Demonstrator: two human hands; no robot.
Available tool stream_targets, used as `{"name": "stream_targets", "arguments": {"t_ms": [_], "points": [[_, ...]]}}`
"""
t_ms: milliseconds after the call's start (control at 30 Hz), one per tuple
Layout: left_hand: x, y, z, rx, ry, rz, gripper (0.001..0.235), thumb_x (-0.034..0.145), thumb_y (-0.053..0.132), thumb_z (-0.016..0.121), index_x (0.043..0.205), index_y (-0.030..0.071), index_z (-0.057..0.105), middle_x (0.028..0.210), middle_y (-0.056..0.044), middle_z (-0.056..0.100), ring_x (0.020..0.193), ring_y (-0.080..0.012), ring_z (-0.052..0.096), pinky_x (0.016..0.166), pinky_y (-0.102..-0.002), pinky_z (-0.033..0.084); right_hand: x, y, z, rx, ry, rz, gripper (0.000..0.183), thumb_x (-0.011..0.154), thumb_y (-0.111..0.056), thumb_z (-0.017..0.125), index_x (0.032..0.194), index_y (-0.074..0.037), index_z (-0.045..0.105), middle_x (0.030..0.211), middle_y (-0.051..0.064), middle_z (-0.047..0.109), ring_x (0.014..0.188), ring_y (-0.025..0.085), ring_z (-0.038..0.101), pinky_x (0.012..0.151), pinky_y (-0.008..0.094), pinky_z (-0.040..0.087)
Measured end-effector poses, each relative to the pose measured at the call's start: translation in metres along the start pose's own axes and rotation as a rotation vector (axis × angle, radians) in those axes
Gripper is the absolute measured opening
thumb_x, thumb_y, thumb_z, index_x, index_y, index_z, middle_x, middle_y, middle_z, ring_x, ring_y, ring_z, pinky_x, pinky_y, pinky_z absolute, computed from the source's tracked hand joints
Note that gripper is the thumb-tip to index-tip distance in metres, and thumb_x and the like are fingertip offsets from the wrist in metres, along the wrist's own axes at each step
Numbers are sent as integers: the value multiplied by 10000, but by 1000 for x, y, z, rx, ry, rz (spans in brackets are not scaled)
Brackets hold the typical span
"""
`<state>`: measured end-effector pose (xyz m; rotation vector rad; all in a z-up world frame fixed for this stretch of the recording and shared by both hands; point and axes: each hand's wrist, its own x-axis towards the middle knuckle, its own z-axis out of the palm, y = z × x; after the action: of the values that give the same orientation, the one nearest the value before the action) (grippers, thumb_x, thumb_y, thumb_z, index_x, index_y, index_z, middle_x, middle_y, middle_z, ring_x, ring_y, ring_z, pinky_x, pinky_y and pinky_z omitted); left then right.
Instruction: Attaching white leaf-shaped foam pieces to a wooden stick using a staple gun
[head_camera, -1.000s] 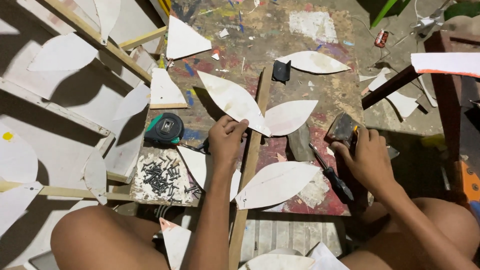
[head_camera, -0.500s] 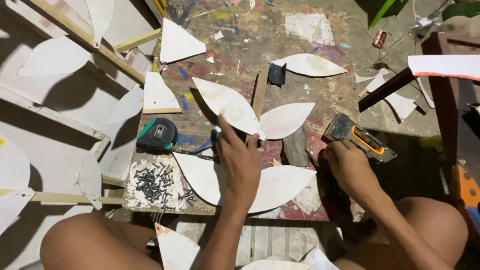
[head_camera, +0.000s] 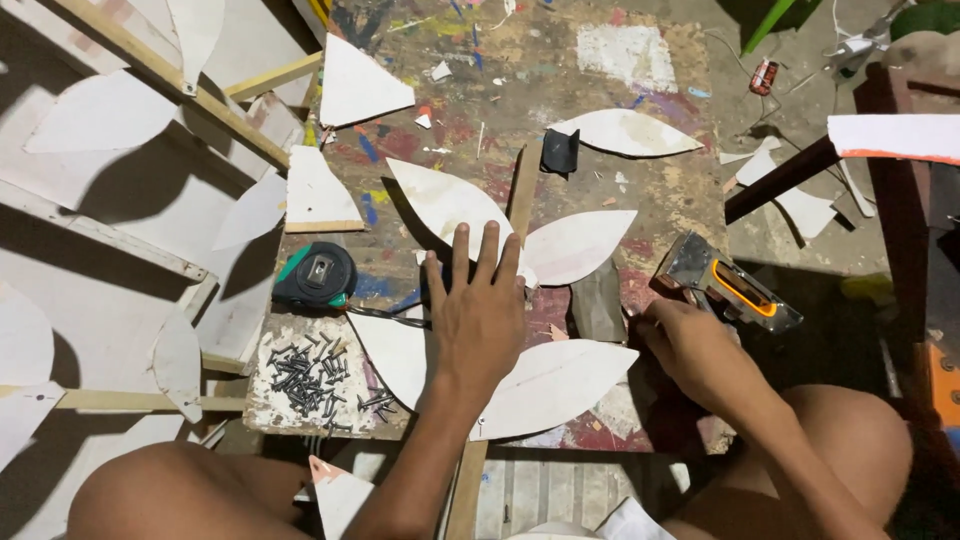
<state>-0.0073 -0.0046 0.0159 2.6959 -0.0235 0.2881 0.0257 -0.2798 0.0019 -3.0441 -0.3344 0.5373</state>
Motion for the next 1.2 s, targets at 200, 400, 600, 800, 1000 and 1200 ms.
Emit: {"name": "stream_targets", "arguments": {"t_ms": [200,400,600,800,1000,1200], "points": [[1,-18,-5,-97,-39,67,585,975,369,515,1515,147,486,1614,-138,405,1515,-426,273,1140,-732,180,0,-24,-33,1223,410,-81,142,902,-179,563,871,-52,508,639,46,430,599,187,473,551,315,380],[1,-11,3,49,-113,33,769,873,340,510,1591,131,331,1692,-115,238,1554,-404,146,1166,-752,55,21,-109,-75,1793,600,-256,568,1048,-455,473,567,-211,294,547,-85,83,415,90,105,385,259,140],[4,-9,-6,49,-242,0,784,913,336,465,1629,152,204,1727,-72,96,1558,-409,58,1166,-730,40,79,-160,-56,1713,662,-453,619,1067,-229,484,472,-172,322,396,-43,179,317,91,184,315,238,191],[0,-10,-20,44,-206,41,883,871,341,577,1628,122,181,1724,-99,81,1546,-438,54,1158,-739,58,54,-168,-112,1640,841,-429,595,1024,-237,486,467,-159,295,421,-15,150,340,79,169,326,244,150],[1,-37,73,494,20,67,1005,925,637,459,1686,192,-22,1728,-83,-125,1579,-395,-79,1198,-709,-45,7,-173,-161,1384,854,-811,773,1021,-711,473,625,-165,95,525,-17,-9,375,99,48,380,338,115],[4,-10,-4,47,-208,15,845,837,134,493,1630,139,199,1723,-72,99,1555,-407,46,1167,-729,30,83,-157,-50,1298,975,-475,614,1018,-159,548,459,-128,295,412,-12,175,371,133,168,367,293,164]]}}
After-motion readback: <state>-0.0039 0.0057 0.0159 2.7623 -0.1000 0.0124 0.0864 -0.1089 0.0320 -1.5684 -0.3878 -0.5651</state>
